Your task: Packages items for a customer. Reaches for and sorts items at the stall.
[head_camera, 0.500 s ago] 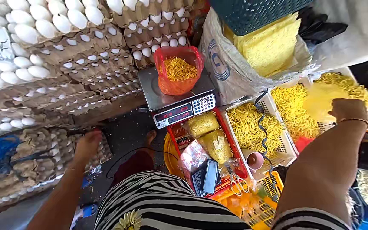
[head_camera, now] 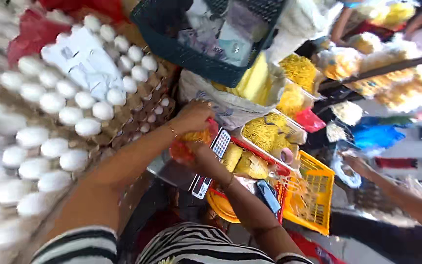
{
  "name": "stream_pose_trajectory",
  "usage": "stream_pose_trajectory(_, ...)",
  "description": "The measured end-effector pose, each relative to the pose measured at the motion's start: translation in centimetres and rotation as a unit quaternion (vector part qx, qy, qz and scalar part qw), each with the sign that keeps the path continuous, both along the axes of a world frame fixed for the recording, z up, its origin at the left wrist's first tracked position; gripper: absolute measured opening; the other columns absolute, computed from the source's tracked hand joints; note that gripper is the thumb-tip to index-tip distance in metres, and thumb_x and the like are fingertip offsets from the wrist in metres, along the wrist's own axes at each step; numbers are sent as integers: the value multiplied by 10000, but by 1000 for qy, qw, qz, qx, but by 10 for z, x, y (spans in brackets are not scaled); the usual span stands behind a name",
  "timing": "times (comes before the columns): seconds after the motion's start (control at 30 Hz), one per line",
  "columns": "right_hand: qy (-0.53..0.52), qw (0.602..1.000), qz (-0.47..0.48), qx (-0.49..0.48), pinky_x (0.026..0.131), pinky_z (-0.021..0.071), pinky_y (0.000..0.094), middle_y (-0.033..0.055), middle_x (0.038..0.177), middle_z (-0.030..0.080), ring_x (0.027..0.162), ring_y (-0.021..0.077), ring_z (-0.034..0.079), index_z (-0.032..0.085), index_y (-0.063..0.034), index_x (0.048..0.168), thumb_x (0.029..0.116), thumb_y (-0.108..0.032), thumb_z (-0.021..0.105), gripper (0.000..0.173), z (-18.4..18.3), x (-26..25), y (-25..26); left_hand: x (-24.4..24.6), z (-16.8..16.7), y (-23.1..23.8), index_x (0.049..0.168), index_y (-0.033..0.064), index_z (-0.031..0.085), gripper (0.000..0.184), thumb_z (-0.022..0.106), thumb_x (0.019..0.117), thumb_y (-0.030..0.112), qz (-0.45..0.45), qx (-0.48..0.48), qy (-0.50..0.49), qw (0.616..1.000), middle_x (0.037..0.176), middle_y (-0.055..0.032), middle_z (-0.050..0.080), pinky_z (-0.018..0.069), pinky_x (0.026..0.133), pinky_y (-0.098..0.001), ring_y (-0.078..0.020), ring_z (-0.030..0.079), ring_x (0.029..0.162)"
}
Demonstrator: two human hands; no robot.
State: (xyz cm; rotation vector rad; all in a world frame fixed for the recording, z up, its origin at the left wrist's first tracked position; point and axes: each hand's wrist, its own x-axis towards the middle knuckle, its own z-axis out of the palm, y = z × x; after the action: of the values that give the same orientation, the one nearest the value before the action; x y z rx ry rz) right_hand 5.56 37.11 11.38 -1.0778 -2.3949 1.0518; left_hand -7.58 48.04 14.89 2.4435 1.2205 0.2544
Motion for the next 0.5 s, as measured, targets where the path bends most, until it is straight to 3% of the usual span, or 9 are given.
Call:
stream_pose_trajectory(0.1, 103, 994, 22, 0, 788, 553, 439, 188, 880, 701, 814, 267, 681, 705, 77, 1016, 975, -79, 609, 187, 22, -12, -5, -2, 25, -7, 962, -3, 722, 137, 650, 979, 113, -23, -33, -98, 994, 958, -173, 696, 530, 884, -568, -334, 674, 950)
stream_pose_trajectory(0.2, 124, 991, -26, 49, 914, 542, 497, 228, 1001, 722, 955, 326, 702, 714, 91, 1087, 952, -2, 610, 194, 49, -4, -8, -17, 37, -25, 1080, -50, 688, 231, 626, 1001, 159, -5, -102, -151, 983, 909, -198, 678, 537, 807, -534, -306, 657, 839)
stream_pose_trajectory(0.27, 113, 988, -59, 83, 945, 530, 528, 246, 1047, 716, 1024, 365, 692, 721, 85, 1074, 939, 16, 613, 187, 47, -5, -12, -28, 29, -39, 1132, -64, 653, 269, 627, 991, 164, 23, -128, -157, 979, 952, -213, 674, 543, 828, -525, -306, 662, 866)
stream_pose_trajectory(0.33, 92, 988, -85, 92, 969, 520, 539, 258, 1118, 696, 1091, 384, 672, 708, 81, 1098, 961, 21, 577, 199, 41, -7, -19, -38, 4, -53, 1109, -88, 639, 229, 619, 992, 108, 81, -170, -192, 963, 983, -210, 666, 530, 867, -496, -283, 648, 906)
stream_pose_trajectory(0.43, 104, 978, -137, 120, 963, 525, 527, 250, 1123, 696, 1081, 378, 675, 716, 64, 1120, 969, 20, 562, 220, 39, -3, -18, -42, -26, -85, 940, -52, 591, 169, 534, 1024, 83, 206, -223, -338, 891, 799, -68, 579, 523, 693, -324, -118, 572, 712)
stream_pose_trajectory(0.5, 149, 970, -131, 144, 972, 525, 509, 242, 1092, 712, 1068, 361, 683, 736, 67, 1079, 958, 27, 575, 205, 28, 2, -5, -38, -34, -107, 931, -1, 556, 152, 459, 1029, 62, 232, -237, -446, 831, 791, -5, 577, 540, 695, -263, -60, 590, 711)
